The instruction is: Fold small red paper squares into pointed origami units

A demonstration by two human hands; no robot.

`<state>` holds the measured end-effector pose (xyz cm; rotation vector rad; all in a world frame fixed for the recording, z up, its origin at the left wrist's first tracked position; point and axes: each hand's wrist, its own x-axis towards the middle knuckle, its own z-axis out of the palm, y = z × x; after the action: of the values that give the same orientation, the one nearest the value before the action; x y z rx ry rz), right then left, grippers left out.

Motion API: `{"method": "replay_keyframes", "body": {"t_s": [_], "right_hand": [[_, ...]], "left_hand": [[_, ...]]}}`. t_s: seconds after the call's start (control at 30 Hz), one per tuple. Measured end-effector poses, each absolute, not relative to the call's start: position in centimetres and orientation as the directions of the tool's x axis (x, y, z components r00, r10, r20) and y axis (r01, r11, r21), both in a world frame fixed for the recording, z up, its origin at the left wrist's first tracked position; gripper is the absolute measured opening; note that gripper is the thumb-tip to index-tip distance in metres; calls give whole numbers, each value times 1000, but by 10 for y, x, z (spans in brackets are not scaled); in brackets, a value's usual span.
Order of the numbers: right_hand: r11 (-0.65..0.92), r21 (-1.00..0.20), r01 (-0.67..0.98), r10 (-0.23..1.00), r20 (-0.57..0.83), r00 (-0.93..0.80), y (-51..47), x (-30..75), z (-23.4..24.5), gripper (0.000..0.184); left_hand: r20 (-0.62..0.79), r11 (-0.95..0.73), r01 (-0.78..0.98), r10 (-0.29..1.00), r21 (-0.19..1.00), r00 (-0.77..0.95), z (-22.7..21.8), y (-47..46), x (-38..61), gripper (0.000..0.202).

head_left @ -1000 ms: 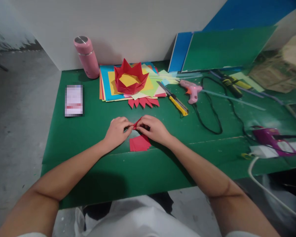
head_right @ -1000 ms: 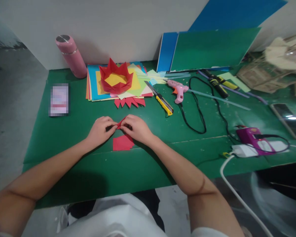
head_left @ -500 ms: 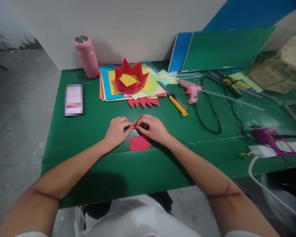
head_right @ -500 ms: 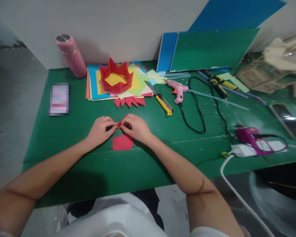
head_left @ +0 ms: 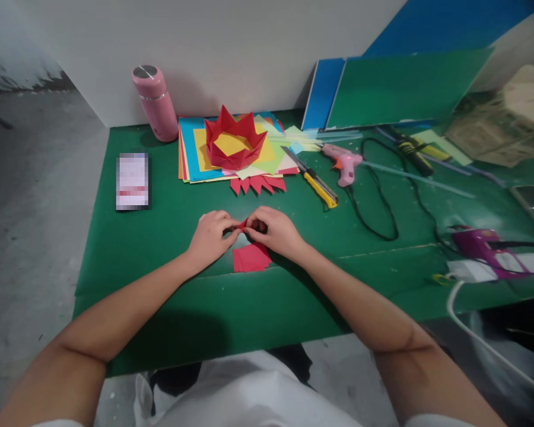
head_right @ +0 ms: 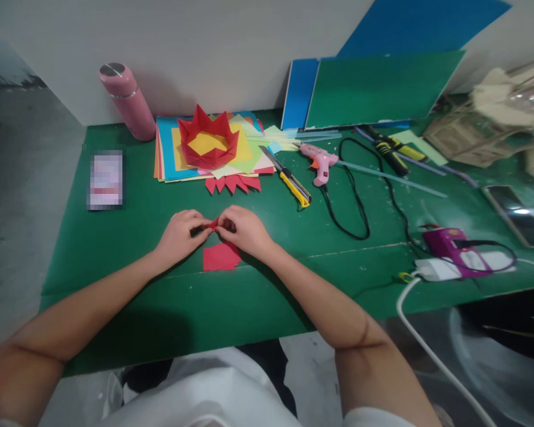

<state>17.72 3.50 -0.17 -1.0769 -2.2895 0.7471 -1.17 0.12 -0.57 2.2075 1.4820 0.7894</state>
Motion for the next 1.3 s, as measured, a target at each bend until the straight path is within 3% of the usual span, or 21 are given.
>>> {"method": "replay_keyframes", "body": {"t_s": [0.1,0.23,0.37,0.5,0.73,1.03,1.3], "right_hand": [[545,-666,509,792,212,-572,35,178,-2,9],[556,-664,499,781,213,-587,36,179,-2,7],[567,-650,507,781,227,-582,37,179,-3,7],[608,-642,466,741,250,-623,37,184,-4,4],[759,-569,317,581,370,-725,39,197,-7,17],[838,-424,344,504,358,-786,39,196,0,22],[843,-376,383,506,314,-804,36,194,4,27]], "left_hand": [[302,-424,742,903,519,305,-1,-2,-12,18],[375,-584,773,793,246,480,1,-10,-11,26],[412,-629,765,739,139,533,-2,-15,-10,32],[396,-639,764,727,91,561,-3,-15,-11,33],[416,-644,764,706,41,573,-1,-15,-11,29],[404,-649,760,705,34,583,1,-17,-12,29],[376,-664,748,692,-3,616,1,-18,-12,28]]}}
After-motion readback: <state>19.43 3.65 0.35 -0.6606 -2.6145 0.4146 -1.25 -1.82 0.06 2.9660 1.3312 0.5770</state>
